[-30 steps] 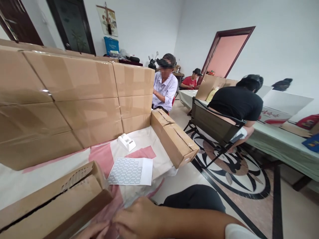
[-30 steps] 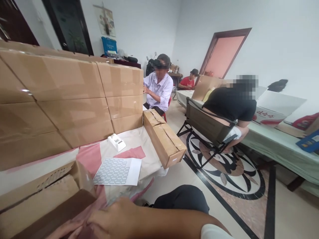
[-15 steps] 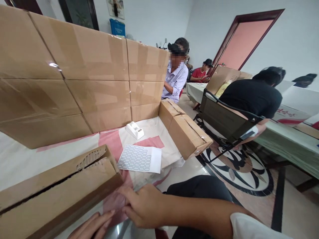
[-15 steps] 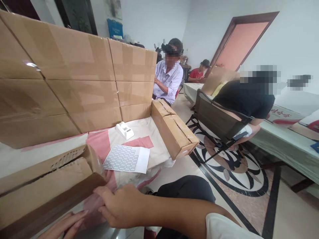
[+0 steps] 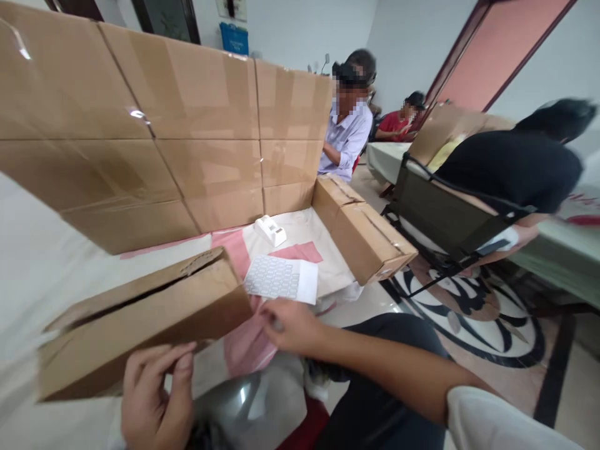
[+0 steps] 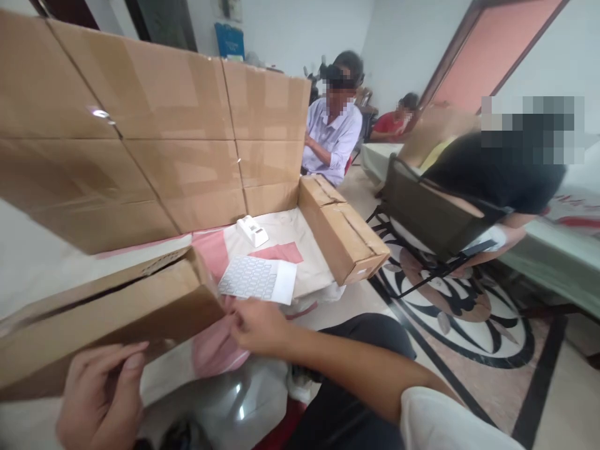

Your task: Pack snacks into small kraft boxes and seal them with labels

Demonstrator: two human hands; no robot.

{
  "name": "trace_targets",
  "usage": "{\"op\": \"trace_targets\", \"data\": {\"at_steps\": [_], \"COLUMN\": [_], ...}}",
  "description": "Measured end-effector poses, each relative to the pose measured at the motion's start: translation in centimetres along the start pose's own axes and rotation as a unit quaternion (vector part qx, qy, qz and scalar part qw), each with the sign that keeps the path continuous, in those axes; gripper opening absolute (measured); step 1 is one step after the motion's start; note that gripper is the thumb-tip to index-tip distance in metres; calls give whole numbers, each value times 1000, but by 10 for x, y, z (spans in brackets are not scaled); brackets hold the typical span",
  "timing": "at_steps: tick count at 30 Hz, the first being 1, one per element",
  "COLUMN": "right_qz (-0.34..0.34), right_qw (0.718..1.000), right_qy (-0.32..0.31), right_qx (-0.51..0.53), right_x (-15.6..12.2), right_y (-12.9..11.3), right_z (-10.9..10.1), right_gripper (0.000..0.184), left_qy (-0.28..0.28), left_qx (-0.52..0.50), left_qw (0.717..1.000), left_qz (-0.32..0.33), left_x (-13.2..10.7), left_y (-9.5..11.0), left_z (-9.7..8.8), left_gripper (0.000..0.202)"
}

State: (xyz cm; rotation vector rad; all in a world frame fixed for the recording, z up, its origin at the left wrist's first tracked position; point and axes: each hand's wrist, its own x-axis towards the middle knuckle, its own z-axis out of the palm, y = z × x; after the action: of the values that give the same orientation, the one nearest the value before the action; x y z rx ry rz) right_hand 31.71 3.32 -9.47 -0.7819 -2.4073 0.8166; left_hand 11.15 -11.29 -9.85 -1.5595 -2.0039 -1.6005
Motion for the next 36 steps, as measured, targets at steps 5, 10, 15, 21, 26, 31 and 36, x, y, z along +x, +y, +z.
{"op": "trace_targets", "data": {"at_steps": [5,10,15,21,26,31,36], "right_qz": [-69,-175,-283,-251,-223,-228,-233], "right_qw": [993,981,956,961,967,967,966], "right_qy": [95,84,80,-39,-66,-82,-88], "right_qx": [-10,-9,-6,-107,-106,-79,-66], "right_x": [24,43,61,70,65,55,48], "right_y": [9,11,-3,-21,-21,-17,-17], "right_z": [-20,-25,-33,-38,-33,-33,-36], "right_gripper": [31,69,76,53,59,70,72], "left_qy": [140,174,151,52,31,-4,-125], "left_qx": [76,76,52,71,-25,-13,57], "left_qw": [983,971,971,990,999,992,980], "left_qz": [95,143,178,107,-38,-124,-142], "left_x": [30,61,76,87,96,106,114], "left_y": [9,11,14,18,17,10,-7], "left_z": [-25,-47,-48,-48,-57,-75,-102], "left_gripper": [10,9,4,6,3,6,11]}}
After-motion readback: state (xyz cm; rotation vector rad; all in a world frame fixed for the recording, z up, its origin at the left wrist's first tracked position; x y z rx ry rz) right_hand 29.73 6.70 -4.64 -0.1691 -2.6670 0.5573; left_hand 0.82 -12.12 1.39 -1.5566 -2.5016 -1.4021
